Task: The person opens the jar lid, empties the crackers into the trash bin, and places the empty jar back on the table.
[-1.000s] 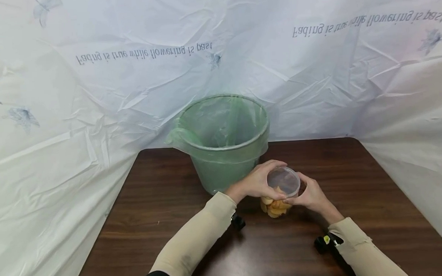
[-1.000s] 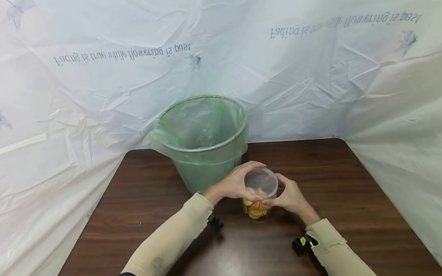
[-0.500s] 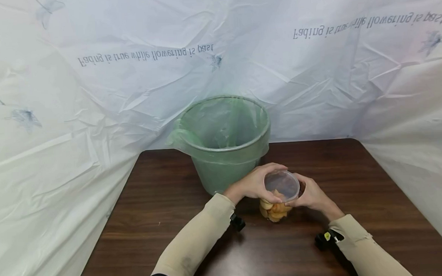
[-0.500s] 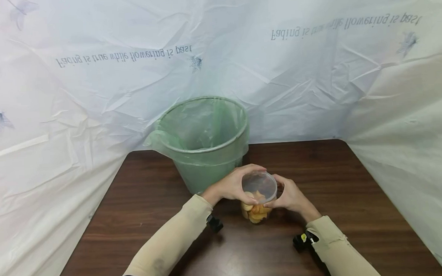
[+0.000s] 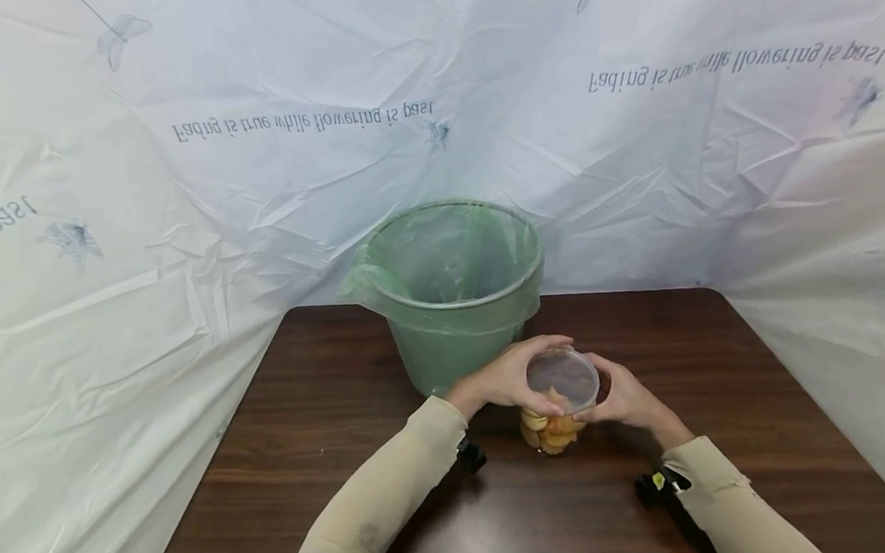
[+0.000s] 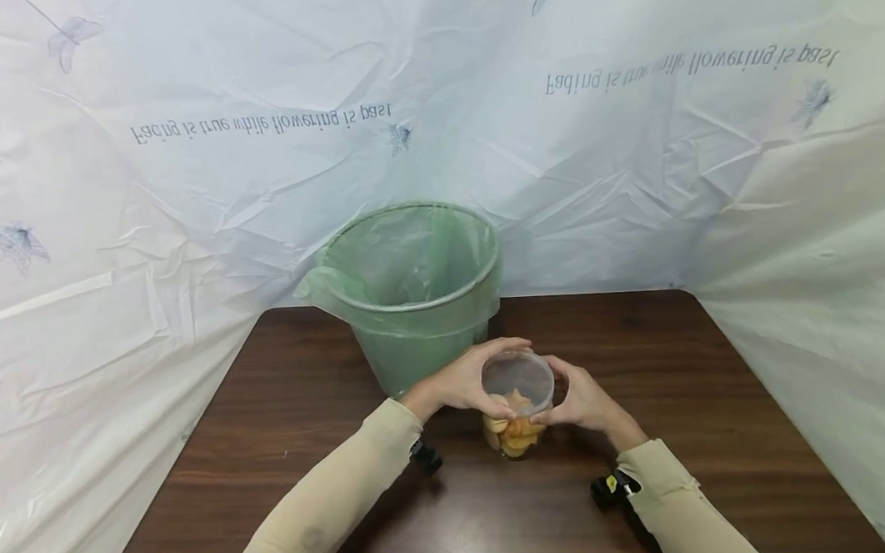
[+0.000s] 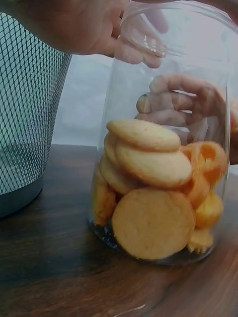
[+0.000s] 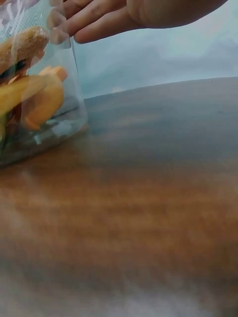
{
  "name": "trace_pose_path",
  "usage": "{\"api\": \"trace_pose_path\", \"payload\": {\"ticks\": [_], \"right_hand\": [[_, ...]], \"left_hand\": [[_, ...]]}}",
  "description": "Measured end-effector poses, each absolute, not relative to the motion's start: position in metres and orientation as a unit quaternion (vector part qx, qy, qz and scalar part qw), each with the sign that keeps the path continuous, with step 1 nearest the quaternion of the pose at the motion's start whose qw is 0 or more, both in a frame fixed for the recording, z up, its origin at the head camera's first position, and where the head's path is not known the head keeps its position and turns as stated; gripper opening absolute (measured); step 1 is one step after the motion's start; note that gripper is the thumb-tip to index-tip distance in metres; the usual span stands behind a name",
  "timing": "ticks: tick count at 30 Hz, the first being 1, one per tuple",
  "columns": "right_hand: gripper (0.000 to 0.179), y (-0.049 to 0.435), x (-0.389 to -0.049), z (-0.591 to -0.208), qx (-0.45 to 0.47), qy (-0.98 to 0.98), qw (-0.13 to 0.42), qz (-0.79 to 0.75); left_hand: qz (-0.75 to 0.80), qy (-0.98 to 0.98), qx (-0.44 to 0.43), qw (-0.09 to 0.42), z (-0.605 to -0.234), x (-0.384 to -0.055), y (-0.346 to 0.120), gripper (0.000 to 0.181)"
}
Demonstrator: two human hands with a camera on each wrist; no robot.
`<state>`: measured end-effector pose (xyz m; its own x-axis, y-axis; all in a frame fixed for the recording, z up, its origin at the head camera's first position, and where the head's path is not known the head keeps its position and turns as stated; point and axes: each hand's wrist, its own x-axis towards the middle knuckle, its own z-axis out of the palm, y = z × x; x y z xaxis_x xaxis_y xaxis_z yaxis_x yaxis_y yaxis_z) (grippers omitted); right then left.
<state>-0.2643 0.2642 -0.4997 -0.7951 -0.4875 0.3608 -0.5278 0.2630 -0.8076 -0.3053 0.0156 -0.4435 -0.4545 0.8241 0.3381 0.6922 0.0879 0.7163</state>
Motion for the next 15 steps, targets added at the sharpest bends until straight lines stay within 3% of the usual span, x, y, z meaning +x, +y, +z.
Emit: {"api": "trace_pose_path", "payload": {"ticks": [10,15], "right_hand": [[0.078,0.263,-0.257,-0.504,0.333,-0.780,0.014,0.529],[0.088,0.256,-0.247,-0.505,0.301,-0.805,0.058,0.508]], "left_hand": [[0.441,0.731,0.516,0.066,-0.446,-0.302,0.016,0.104],[0.427,0.747,0.506,0.053,-0.445,-0.299,0.017,0.106]]}}
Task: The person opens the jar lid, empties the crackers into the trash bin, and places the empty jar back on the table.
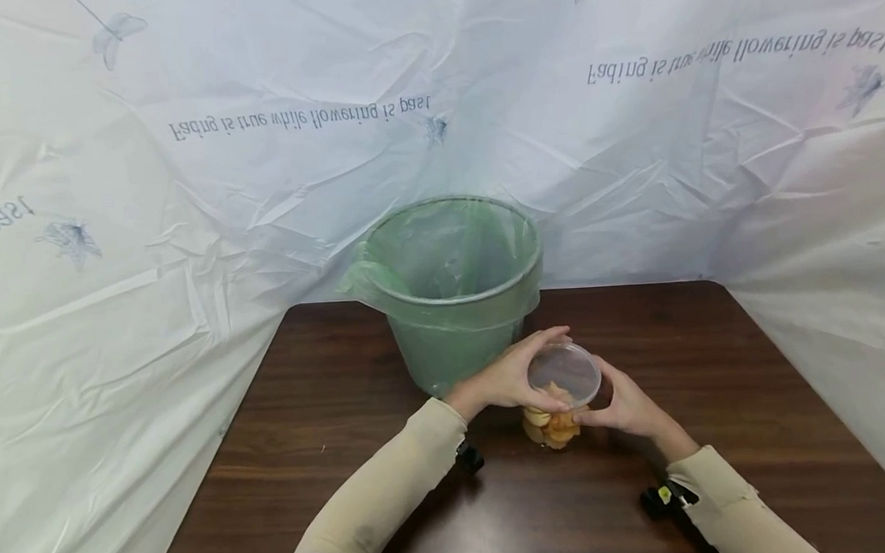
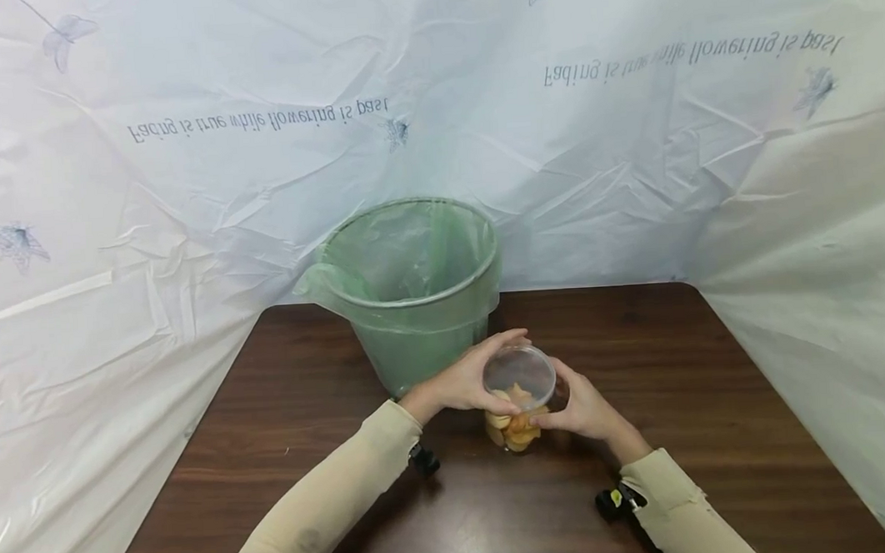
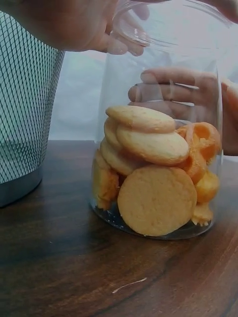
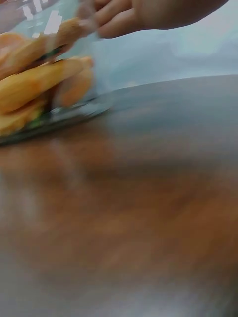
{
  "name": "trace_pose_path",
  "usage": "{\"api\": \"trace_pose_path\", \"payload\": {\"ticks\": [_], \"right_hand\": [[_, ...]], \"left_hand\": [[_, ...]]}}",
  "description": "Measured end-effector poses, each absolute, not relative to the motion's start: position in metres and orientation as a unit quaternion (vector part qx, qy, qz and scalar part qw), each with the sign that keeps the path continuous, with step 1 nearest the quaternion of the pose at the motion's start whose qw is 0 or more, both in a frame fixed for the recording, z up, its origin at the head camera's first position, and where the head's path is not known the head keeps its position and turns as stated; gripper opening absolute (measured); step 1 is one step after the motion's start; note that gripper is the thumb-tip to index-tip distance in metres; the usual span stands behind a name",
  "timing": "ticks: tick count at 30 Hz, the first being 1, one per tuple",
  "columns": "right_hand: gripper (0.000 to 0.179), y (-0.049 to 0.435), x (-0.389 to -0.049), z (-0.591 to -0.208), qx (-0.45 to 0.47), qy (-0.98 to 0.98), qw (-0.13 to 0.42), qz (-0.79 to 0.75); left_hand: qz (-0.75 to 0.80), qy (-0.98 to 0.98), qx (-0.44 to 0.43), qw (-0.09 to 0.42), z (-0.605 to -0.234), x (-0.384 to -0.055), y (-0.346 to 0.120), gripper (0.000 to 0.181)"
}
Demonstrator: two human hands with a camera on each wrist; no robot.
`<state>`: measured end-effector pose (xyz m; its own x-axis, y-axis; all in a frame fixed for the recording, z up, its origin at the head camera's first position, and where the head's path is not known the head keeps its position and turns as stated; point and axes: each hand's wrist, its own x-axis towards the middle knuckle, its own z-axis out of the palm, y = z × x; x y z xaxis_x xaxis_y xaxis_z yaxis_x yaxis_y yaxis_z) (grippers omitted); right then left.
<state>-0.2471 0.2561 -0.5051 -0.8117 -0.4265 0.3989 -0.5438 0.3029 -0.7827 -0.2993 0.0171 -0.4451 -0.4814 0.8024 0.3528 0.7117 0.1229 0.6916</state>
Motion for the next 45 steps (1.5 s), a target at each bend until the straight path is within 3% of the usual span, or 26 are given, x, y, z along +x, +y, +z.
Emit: {"api": "trace_pose_path", "payload": {"ticks": [5,11,15,34,45], "right_hand": [[0.104,0.233,-0.233,-0.494,0.246,-0.825,0.124,0.493],[0.107,0.212,-0.222,-0.476,0.198,-0.829,0.174,0.493],[0.115,0.215,-0.228,-0.492,0.182,-0.843,0.187,0.471],[0.112,0.221,-0.233,-0.505,0.162,-0.858,0.191,0.449],[0.098,0.208,-0.215,-0.470,0.163,-0.859,0.177,0.453]], "left_hand": [[0.428,0.753,0.499,0.027,-0.444,-0.299,0.017,0.108],[0.438,0.755,0.488,0.014,-0.445,-0.299,0.018,0.107],[0.440,0.764,0.472,0.003,-0.448,-0.298,0.018,0.105],[0.430,0.786,0.444,-0.015,-0.450,-0.296,0.021,0.104],[0.420,0.788,0.450,-0.016,-0.449,-0.297,0.022,0.102]]}}
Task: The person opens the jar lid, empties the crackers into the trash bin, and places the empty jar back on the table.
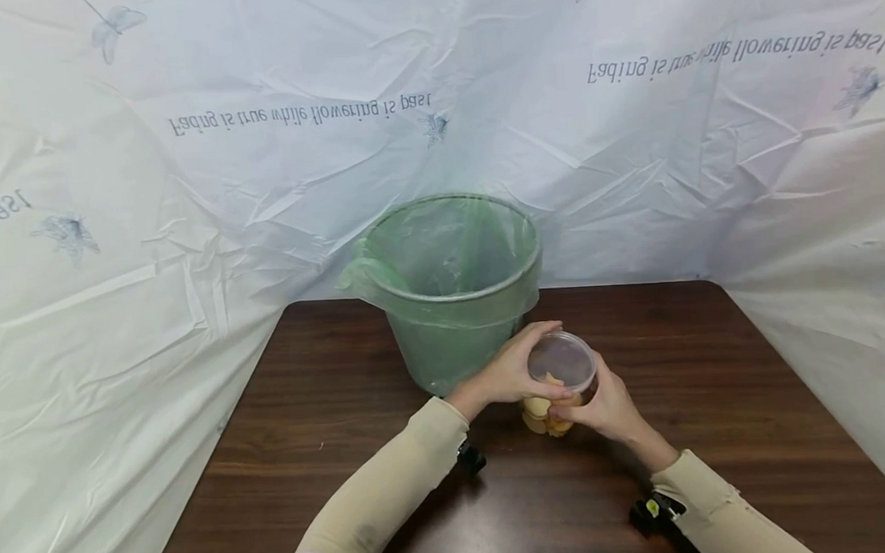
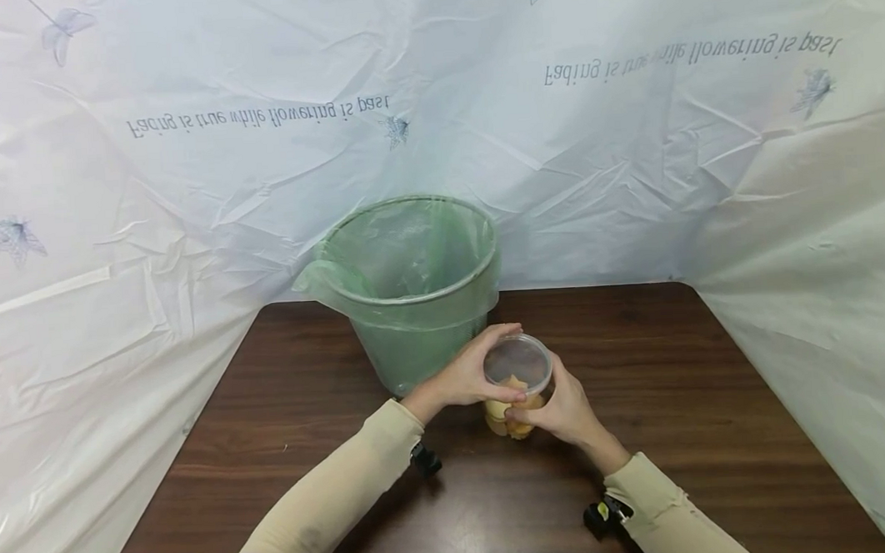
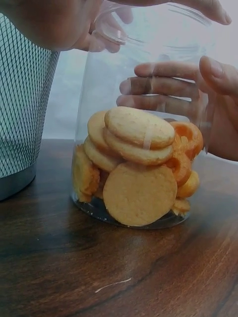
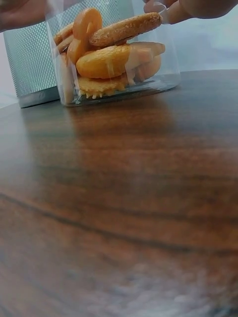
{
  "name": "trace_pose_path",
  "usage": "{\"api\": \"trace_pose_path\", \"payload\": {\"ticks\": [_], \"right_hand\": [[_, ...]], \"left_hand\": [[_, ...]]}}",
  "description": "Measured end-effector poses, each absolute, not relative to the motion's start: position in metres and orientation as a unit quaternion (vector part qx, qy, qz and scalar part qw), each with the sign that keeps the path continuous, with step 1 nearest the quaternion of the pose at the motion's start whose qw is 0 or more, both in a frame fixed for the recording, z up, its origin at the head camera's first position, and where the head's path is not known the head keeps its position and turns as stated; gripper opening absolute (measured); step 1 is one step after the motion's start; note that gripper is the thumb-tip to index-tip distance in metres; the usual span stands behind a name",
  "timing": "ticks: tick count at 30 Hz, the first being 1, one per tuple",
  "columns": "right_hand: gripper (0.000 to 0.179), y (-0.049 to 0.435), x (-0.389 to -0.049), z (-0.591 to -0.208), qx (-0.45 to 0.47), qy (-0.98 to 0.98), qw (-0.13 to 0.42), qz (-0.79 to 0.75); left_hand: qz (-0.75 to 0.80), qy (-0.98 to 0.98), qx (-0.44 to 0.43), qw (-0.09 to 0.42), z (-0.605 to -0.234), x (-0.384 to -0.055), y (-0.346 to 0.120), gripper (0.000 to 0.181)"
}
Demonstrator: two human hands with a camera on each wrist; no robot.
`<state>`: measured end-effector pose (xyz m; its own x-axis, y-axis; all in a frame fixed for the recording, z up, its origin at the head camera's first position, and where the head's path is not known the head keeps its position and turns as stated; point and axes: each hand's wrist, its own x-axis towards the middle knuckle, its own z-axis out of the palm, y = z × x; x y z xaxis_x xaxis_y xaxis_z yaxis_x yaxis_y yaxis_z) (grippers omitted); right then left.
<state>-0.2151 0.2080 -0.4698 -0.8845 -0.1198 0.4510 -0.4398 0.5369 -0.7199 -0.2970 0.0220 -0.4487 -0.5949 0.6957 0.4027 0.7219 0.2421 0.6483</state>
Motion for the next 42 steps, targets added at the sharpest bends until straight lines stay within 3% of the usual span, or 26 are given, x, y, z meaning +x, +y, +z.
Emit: {"api": "trace_pose_path", "payload": {"ticks": [14,19,26,31,42], "right_hand": [[0.098,0.217,-0.224,-0.485,0.166,-0.859,0.166,0.455],[0.103,0.226,-0.234,-0.504,0.161,-0.863,0.176,0.445],[0.096,0.211,-0.217,-0.471,0.174,-0.855,0.169,0.458],[0.096,0.212,-0.217,-0.470,0.172,-0.860,0.166,0.451],[0.103,0.228,-0.237,-0.508,0.179,-0.857,0.178,0.450]], "left_hand": [[-0.424,-0.796,-0.432,-0.006,-0.446,-0.294,0.018,0.110],[-0.416,-0.808,-0.418,0.005,-0.445,-0.289,0.015,0.110],[-0.401,-0.834,-0.377,0.037,-0.440,-0.276,0.014,0.107],[-0.397,-0.852,-0.336,0.063,-0.435,-0.264,0.019,0.108],[-0.419,-0.865,-0.262,0.088,-0.443,-0.248,0.033,0.112]]}}
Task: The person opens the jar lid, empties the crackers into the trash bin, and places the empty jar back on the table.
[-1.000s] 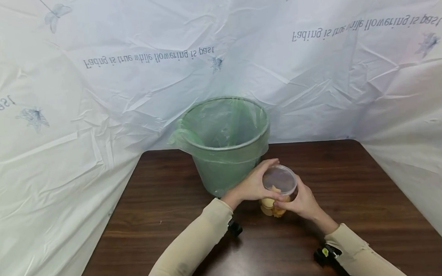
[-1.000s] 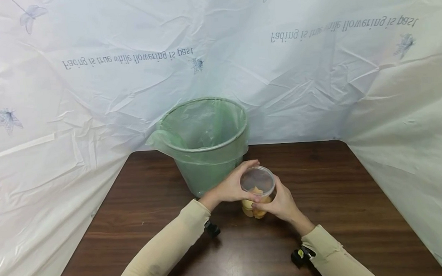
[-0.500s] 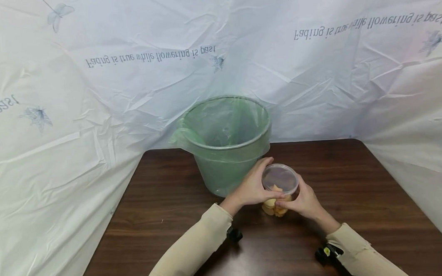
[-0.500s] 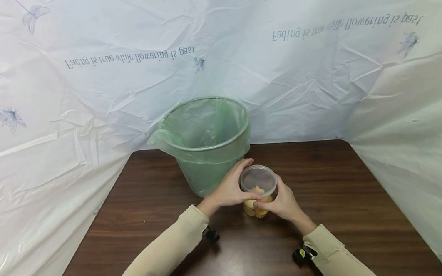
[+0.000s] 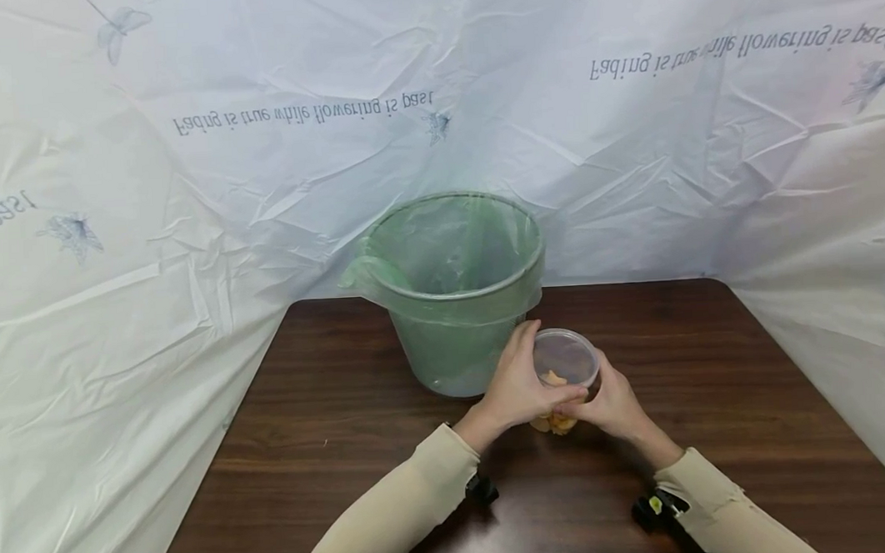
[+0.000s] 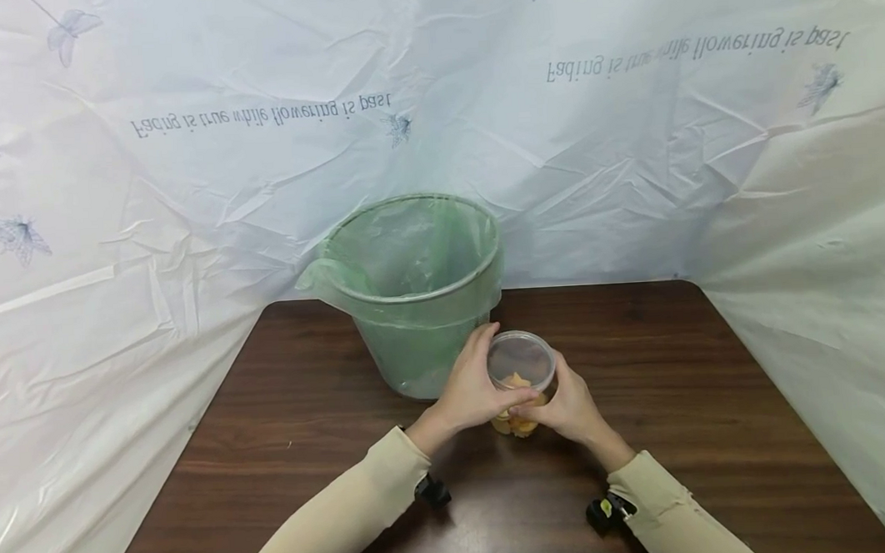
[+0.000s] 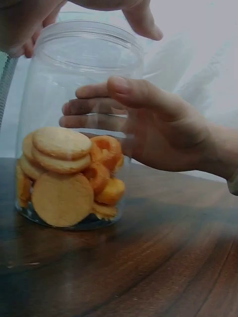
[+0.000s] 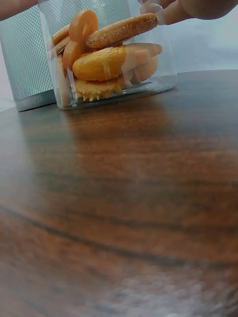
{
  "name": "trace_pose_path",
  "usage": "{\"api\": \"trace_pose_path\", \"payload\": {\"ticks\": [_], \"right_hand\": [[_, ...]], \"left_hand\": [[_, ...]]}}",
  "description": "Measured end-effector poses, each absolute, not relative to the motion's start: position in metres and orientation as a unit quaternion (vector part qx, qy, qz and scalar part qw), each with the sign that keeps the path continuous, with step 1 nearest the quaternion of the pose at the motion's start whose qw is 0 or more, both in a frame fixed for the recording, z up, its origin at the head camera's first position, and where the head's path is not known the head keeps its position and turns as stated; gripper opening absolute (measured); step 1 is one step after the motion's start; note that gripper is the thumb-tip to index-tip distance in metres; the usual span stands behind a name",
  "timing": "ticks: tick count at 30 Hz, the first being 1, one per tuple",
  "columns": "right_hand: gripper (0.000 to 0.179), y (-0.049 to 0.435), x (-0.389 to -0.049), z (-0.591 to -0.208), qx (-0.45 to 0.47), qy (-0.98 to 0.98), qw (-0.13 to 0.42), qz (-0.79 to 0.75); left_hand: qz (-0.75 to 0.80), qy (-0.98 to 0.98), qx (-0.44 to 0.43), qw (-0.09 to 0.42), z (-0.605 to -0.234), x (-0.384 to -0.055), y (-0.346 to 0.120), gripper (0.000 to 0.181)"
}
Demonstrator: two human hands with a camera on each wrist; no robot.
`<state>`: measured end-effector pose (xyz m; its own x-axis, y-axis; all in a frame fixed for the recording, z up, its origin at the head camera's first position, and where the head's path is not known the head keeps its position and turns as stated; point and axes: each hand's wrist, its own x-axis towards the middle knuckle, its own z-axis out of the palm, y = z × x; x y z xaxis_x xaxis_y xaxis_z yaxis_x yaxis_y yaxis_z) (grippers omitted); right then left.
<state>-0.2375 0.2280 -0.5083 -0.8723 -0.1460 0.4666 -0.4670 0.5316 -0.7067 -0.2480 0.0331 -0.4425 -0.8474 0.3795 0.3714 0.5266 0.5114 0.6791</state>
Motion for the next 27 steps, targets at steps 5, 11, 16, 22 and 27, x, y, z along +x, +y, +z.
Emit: {"api": "trace_pose_path", "payload": {"ticks": [5,11,16,22,27], "right_hand": [[0.098,0.229,-0.237,-0.508,0.188,-0.842,0.162,0.479],[0.097,0.229,-0.237,-0.509,0.186,-0.850,0.170,0.462],[0.097,0.229,-0.239,-0.510,0.178,-0.856,0.187,0.448],[0.094,0.230,-0.238,-0.510,0.178,-0.865,0.199,0.426],[0.091,0.230,-0.238,-0.510,0.185,-0.859,0.196,0.436]], "left_hand": [[-0.431,-0.873,-0.215,0.079,-0.446,-0.241,0.040,0.114],[-0.445,-0.872,-0.186,0.085,-0.452,-0.233,0.045,0.115],[-0.448,-0.874,-0.166,0.089,-0.455,-0.231,0.048,0.116],[-0.447,-0.879,-0.145,0.086,-0.456,-0.231,0.055,0.120],[-0.440,-0.881,-0.138,0.106,-0.456,-0.232,0.058,0.115]]}}
